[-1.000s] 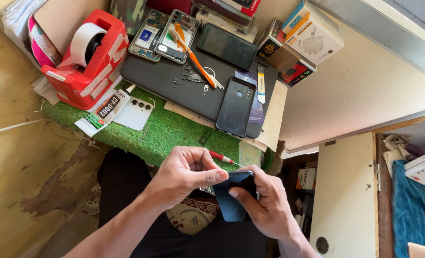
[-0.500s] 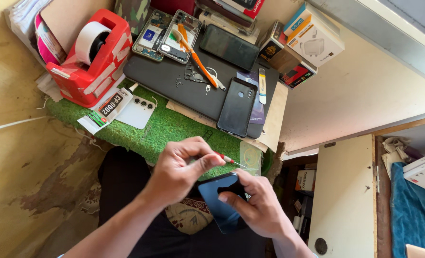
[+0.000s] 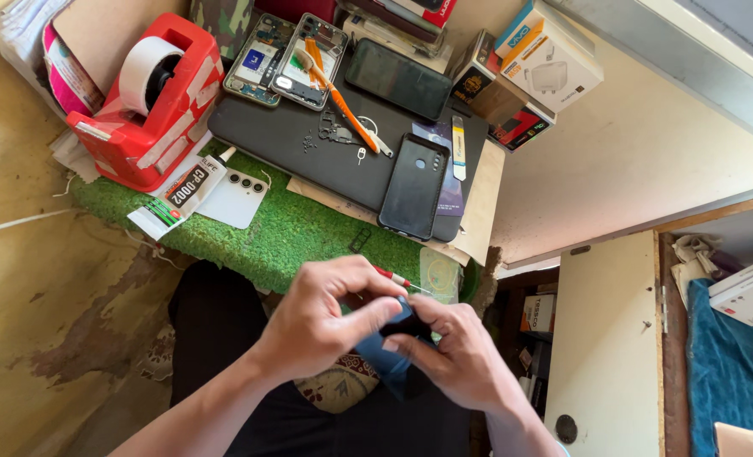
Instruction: The person uses a screwdriver to remove screws from a disassembled smartphone, then places the back cover onto the device and presses the edges to secure it.
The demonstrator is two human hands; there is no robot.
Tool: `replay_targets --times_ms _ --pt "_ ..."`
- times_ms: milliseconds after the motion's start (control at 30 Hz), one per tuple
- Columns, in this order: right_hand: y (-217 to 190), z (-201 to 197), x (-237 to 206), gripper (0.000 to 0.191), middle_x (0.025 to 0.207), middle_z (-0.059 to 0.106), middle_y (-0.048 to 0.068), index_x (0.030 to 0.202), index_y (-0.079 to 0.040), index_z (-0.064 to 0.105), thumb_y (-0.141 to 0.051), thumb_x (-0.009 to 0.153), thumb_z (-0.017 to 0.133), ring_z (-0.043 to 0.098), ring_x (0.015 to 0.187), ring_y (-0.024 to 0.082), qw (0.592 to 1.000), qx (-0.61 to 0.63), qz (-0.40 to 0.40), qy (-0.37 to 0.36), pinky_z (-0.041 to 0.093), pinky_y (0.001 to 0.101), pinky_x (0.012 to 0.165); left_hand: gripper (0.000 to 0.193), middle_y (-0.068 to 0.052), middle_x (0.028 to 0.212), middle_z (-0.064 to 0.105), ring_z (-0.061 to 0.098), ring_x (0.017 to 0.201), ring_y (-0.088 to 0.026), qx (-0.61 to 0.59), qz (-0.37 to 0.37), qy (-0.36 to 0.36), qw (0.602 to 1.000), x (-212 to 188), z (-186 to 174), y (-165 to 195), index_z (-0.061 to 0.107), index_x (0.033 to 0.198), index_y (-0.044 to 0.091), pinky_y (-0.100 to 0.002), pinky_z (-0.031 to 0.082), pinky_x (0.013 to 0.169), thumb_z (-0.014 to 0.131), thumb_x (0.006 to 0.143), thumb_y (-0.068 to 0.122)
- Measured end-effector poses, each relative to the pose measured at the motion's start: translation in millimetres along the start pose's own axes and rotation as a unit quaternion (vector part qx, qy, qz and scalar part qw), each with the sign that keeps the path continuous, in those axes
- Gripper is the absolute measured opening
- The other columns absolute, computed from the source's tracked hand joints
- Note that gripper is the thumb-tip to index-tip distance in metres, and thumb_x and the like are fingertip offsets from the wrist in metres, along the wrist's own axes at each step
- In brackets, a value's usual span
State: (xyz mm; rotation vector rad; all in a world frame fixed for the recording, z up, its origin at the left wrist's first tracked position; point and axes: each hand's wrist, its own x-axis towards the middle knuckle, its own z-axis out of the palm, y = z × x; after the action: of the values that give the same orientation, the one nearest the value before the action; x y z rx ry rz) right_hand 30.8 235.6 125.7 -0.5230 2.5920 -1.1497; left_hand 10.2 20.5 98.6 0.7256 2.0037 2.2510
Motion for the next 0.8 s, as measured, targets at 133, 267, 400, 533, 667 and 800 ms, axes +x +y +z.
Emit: replay_targets --times_ms 133,267,400,533,667,800 --pt "28.5 -19.1 -5.0 0.026 0.079 0.075 0.004 0.100 0.000 0.072 -0.007 0.080 0.086 0.064 0.073 0.007 0.987 0.151 0.057 -0.016 0.054 0.0242 0.068 0.016 -0.007 0.090 0.075 0.069 0.078 -0.010 -0.092 -0.091 0.095 0.987 2.6 -12.7 -3.5 0.078 0.101 -0.002 -0.023 0.057 0.069 0.074 0.090 0.008" --pt "55.7 -22.4 -7.8 0.031 0.084 0.074 0.007 0.100 0.004 0.073 0.001 0.074 0.089 0.066 0.077 0.010 0.959 0.258 0.016 0.119 0.055 0.0248 0.070 0.020 -0.005 0.087 0.073 0.066 0.074 -0.007 -0.171 -0.128 0.069 0.975 -0.2 -18.0 -6.8 0.077 0.106 -0.002 -0.021 0.055 0.066 0.075 0.087 0.006" --pt "69.2 -15.1 -0.8 0.032 0.095 0.075 0.010 0.105 0.003 0.068 0.005 0.077 0.084 0.070 0.087 0.015 0.878 0.425 -0.052 0.214 0.058 0.0273 0.083 0.019 -0.004 0.087 0.070 0.066 0.076 -0.006 -0.205 -0.112 0.049 0.971 0.2 -18.6 -10.4 0.080 0.103 -0.004 -0.020 0.054 0.067 0.078 0.087 0.005" --pt "67.3 -9.4 -1.5 0.024 0.095 0.073 0.009 0.105 0.002 0.066 0.008 0.085 0.080 0.069 0.088 0.014 0.853 0.463 -0.099 0.217 0.057 0.0270 0.086 0.012 -0.005 0.081 0.073 0.067 0.072 -0.007 -0.236 -0.137 0.054 0.960 -0.7 -13.2 -15.8 0.078 0.091 -0.002 -0.021 0.055 0.067 0.082 0.083 0.005" --pt "59.6 -8.8 -6.2 0.023 0.095 0.073 0.008 0.107 0.002 0.067 0.007 0.088 0.079 0.067 0.087 0.011 0.912 0.317 -0.112 0.236 0.056 0.0240 0.083 0.018 -0.004 0.074 0.070 0.060 0.065 -0.006 -0.229 -0.153 0.068 0.959 -0.5 -10.0 -22.6 0.072 0.079 0.001 -0.020 0.049 0.059 0.087 0.079 0.009" --pt "48.7 -5.2 -10.0 0.024 0.093 0.074 0.007 0.107 0.002 0.066 0.004 0.087 0.079 0.067 0.085 0.008 0.933 0.259 -0.099 0.229 0.056 0.0224 0.080 0.036 -0.003 0.065 0.065 0.058 0.057 -0.006 -0.099 -0.133 0.076 0.983 -1.4 -4.5 -29.2 0.060 0.068 0.009 -0.018 0.052 0.055 0.092 0.075 0.023"
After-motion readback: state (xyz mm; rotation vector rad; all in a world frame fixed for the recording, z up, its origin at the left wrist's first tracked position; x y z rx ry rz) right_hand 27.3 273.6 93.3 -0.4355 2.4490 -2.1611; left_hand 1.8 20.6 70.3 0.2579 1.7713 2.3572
